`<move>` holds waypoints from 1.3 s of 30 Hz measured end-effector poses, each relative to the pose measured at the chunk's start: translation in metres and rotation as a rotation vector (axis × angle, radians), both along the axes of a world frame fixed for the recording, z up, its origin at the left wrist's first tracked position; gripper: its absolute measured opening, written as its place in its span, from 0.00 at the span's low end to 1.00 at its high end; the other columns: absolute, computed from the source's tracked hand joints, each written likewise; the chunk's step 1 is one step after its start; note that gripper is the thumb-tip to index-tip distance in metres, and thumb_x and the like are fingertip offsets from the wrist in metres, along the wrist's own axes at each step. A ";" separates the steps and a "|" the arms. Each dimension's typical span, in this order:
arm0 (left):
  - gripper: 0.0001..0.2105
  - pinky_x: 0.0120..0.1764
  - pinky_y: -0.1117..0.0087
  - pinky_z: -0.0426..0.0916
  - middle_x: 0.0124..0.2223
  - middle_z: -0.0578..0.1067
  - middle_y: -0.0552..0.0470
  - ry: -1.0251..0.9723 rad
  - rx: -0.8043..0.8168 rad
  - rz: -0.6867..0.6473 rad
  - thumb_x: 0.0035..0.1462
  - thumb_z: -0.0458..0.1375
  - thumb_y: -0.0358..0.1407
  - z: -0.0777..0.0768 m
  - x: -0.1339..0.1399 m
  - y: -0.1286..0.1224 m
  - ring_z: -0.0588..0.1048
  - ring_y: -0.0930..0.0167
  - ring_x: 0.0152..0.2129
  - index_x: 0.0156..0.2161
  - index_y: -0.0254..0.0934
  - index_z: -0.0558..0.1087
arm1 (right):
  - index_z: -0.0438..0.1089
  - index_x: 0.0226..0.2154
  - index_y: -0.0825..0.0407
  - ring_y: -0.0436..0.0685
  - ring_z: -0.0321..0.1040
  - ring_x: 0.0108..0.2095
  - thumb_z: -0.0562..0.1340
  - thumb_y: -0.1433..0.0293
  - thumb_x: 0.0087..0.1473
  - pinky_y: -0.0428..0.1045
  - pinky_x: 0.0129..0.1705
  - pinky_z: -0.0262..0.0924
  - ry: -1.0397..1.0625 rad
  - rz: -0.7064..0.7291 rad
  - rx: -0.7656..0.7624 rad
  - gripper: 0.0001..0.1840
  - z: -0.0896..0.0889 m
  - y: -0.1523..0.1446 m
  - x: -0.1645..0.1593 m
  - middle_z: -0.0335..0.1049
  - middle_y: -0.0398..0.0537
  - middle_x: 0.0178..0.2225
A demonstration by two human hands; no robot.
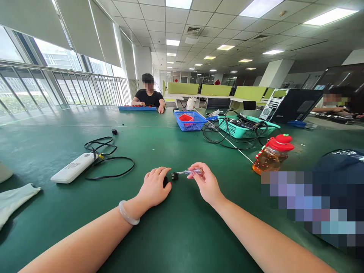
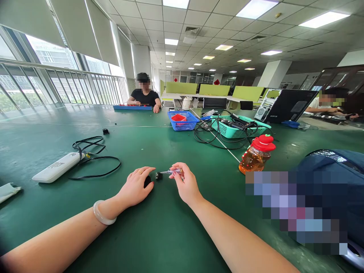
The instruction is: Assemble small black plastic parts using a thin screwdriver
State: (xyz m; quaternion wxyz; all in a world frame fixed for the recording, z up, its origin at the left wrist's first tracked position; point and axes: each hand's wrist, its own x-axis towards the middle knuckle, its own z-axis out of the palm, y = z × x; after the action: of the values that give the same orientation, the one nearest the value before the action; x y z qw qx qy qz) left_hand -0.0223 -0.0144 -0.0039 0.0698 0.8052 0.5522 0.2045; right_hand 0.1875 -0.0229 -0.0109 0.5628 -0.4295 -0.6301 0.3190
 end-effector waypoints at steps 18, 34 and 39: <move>0.20 0.58 0.42 0.56 0.63 0.64 0.47 0.110 -0.010 -0.161 0.62 0.51 0.48 -0.006 -0.003 -0.001 0.61 0.56 0.59 0.59 0.53 0.65 | 0.63 0.48 0.48 0.49 0.66 0.25 0.55 0.72 0.62 0.45 0.29 0.66 -0.292 -0.105 0.524 0.12 0.020 -0.023 0.000 0.69 0.42 0.30; 0.14 0.56 0.53 0.59 0.52 0.70 0.49 0.129 0.005 -0.194 0.67 0.44 0.40 0.000 0.000 -0.003 0.68 0.64 0.50 0.49 0.45 0.69 | 0.63 0.48 0.47 0.52 0.66 0.26 0.54 0.61 0.62 0.48 0.29 0.65 -0.141 -0.141 0.201 0.14 0.015 -0.006 0.005 0.67 0.43 0.28; 0.15 0.55 0.54 0.61 0.50 0.69 0.48 0.157 0.002 -0.171 0.67 0.43 0.39 0.003 0.000 -0.009 0.67 0.64 0.48 0.50 0.44 0.69 | 0.62 0.48 0.49 0.52 0.65 0.24 0.54 0.61 0.61 0.48 0.28 0.65 -0.115 -0.154 0.164 0.14 0.012 0.000 0.007 0.66 0.41 0.26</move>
State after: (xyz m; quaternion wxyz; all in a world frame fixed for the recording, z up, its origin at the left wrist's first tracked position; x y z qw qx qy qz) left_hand -0.0222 -0.0235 -0.0007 0.0428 0.8630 0.4850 0.1346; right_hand 0.1944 -0.0226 0.0013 0.5818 -0.4467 -0.6504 0.1972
